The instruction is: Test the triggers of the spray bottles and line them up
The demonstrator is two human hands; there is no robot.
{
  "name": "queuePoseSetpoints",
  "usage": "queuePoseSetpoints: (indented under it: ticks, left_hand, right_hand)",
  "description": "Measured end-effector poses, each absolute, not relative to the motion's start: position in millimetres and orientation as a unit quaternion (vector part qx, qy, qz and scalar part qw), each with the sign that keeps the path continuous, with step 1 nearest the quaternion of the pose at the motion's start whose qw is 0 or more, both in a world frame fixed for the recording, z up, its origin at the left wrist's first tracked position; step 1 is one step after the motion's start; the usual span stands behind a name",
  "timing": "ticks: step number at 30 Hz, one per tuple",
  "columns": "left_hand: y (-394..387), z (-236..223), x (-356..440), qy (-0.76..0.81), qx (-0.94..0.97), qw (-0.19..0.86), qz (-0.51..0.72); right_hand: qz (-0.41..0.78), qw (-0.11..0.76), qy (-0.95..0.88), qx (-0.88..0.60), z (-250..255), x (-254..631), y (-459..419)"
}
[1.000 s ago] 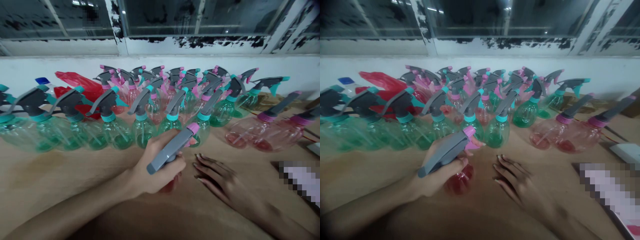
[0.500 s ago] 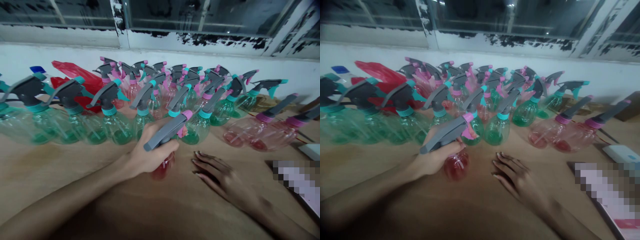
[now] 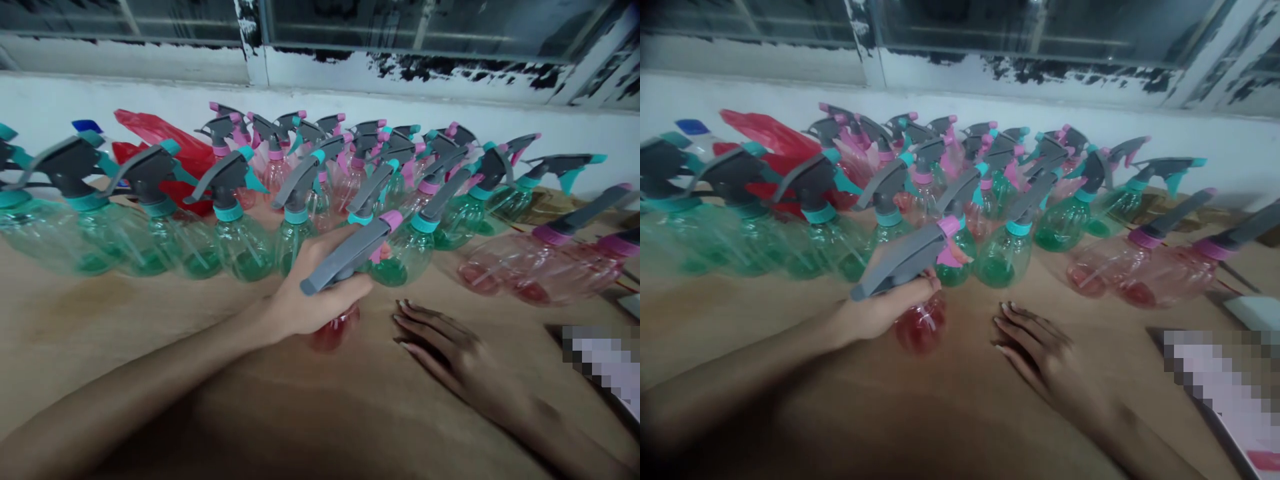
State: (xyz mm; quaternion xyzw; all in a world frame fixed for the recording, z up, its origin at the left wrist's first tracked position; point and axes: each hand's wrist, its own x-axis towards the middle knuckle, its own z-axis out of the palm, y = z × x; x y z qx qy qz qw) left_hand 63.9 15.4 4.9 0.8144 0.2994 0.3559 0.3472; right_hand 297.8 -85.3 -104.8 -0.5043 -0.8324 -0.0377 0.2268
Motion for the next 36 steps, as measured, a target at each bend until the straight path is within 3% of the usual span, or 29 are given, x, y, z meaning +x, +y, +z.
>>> queuePoseSetpoints:
  ticks: [14, 36]
  left_hand:
    - [14.6, 6.1, 65.8, 0.258, 0.811, 0.329, 0.410]
    - [14.7, 4.1, 65.1, 0.308, 0.812, 0.322, 0.376]
  right_hand:
    - [-0.028, 0.218, -0.836, -0.502, -108.2, 298.6, -83.1]
    - [-0.024, 0.219, -0.838, -0.500, -107.8, 298.8, -82.7]
